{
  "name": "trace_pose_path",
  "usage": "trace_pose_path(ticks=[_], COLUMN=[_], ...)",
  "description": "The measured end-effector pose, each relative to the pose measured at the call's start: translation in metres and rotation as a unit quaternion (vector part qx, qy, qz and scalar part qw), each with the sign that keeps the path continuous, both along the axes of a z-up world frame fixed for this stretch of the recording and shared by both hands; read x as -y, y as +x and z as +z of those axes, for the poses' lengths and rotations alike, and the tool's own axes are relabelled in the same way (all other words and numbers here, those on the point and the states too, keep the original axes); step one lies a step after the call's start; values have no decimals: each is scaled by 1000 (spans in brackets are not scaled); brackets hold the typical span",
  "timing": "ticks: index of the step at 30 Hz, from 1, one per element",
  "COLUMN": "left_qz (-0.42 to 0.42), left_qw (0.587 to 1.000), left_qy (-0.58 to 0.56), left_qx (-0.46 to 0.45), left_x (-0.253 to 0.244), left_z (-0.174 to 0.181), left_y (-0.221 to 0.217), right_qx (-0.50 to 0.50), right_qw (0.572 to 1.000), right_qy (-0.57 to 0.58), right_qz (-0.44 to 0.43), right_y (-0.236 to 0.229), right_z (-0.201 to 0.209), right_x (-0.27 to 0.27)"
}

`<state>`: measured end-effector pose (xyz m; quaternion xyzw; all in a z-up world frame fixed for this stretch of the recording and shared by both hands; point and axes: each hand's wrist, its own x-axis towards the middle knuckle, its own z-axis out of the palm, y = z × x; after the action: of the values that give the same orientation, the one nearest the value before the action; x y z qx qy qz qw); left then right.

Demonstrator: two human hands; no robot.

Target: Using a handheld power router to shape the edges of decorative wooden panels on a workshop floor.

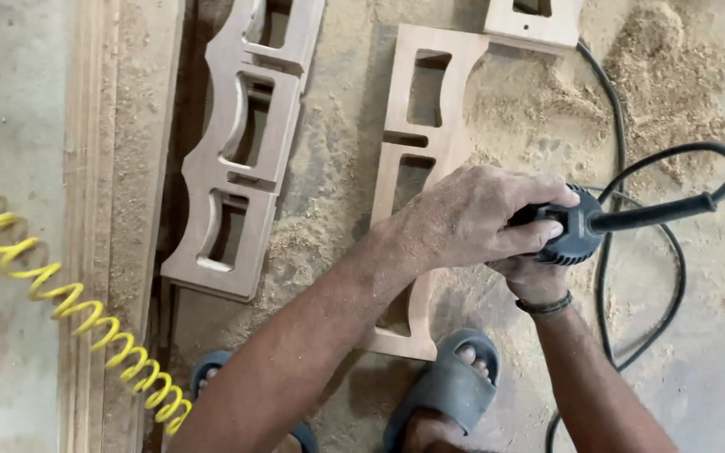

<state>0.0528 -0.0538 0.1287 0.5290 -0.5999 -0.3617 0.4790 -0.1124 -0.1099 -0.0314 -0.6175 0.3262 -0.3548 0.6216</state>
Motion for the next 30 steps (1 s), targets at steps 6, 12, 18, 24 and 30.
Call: trace_pose_path(ticks=[6, 12, 18, 24, 30], left_qz=[50, 135, 177, 175, 102], left_qw=[996, 986, 912, 876, 788], left_qy=[-4, 83, 325, 430, 483], left_qx=[68, -58, 176, 129, 368], left_x=[-26, -98, -149, -153, -139], left_z=[-14, -42, -134, -149, -154], left_y=[23, 70, 46, 22, 3], right_qx=[48, 84, 53, -29, -204], right_qw=[996, 983, 975, 965, 960], right_qy=[-52, -95, -141, -222, -182], right_qz=[62, 130, 163, 139, 51], right_y=[40, 68, 73, 68, 48], right_z=[7, 6, 1, 48, 123], right_x=[-9, -28, -37, -29, -26])
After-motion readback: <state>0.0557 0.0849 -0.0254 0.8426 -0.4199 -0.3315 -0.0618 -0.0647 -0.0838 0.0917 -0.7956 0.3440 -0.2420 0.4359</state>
